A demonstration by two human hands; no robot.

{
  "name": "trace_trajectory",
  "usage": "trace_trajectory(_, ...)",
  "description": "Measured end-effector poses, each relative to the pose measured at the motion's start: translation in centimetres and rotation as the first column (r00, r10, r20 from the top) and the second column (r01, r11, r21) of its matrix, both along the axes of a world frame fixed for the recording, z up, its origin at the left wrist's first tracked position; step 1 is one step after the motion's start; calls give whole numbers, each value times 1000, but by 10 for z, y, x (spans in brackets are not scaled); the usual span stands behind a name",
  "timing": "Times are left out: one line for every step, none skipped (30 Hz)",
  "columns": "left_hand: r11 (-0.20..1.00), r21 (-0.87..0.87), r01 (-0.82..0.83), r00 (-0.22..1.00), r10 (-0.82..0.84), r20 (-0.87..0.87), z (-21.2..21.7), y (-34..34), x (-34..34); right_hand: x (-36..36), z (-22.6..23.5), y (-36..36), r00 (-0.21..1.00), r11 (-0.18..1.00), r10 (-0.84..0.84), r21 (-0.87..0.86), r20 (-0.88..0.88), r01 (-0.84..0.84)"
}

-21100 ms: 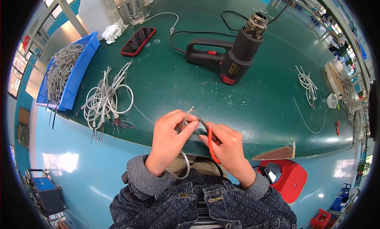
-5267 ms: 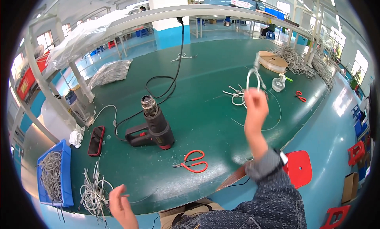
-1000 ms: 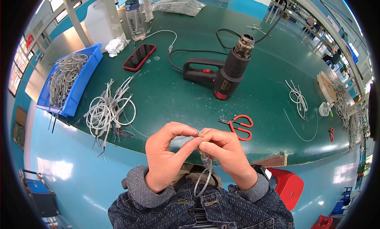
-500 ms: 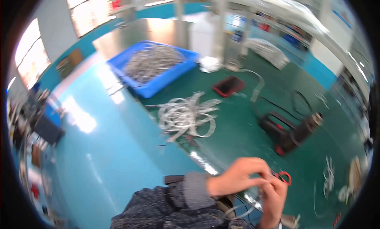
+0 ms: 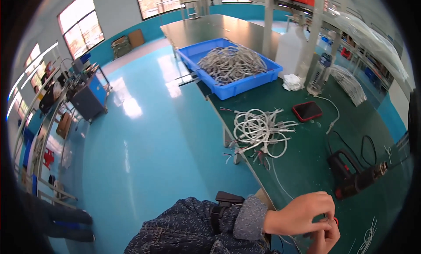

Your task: The person picks up a wire, slides a heat shrink tube onto the tip, and holds it over a heat gun. They then use shears to trim the wire tip and repeat the process with another wire.

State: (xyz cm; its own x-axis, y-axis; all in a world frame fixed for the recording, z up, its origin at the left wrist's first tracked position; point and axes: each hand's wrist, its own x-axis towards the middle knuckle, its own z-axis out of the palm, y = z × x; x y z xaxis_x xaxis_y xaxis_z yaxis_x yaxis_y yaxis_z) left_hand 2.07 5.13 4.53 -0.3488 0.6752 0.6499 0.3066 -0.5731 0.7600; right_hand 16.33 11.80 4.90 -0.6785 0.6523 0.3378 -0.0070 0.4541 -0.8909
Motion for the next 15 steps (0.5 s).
trace_trajectory(998,22,-57,998,57,-18,3,-1,5,1,6,-4,999,999,-8,49,33,6)
trace_trajectory(991,45,-130,991,131,-37,6,-4,9,2,11,-10,998,995,0,99,62,-6)
trace_trajectory(977,69,-204,977,208,-55,8,-7,11,2,15,-14,996,989,8,149,90,-21)
trace_trajectory(965,73,-251,965,255,-56,11,-12,11,2,16,-18,995,986,56,153,88,-69)
trace_trajectory(973,59,-222,968,227,-103,14,-16,10,3,16,-21,997,988,36,146,64,-45)
trace_trajectory(980,42,-195,969,199,-149,15,-20,7,4,14,-22,999,990,17,138,39,-22)
trace_trajectory(986,22,-168,966,169,-195,16,-23,5,4,11,-23,1000,992,-4,128,14,2)
trace_trajectory(978,23,-207,959,208,-193,14,-25,3,5,5,-23,999,991,37,129,16,-39)
trace_trajectory(983,-4,-184,968,180,-177,12,-25,2,7,-2,-23,999,997,24,68,-43,-21)
trace_trajectory(987,-30,-158,975,151,-163,10,-26,1,8,-8,-23,995,1000,6,3,-101,-6)
trace_trajectory(990,-54,-132,982,123,-147,8,-27,0,4,-10,-23,988,998,-15,-64,-155,6)
trace_trajectory(984,-52,-171,976,162,-148,6,-29,-1,-1,-9,-25,987,997,24,-62,-157,-34)
trace_trajectory(985,-37,-168,976,162,-143,4,-29,-2,-5,-8,-28,990,993,16,-117,-140,-32)
trace_trajectory(986,-23,-164,977,159,-139,2,-31,-4,-9,-6,-32,993,985,7,-172,-120,-27)
trace_trajectory(987,-8,-159,978,157,-135,0,-33,-5,-13,-5,-35,995,974,-1,-225,-99,-21)
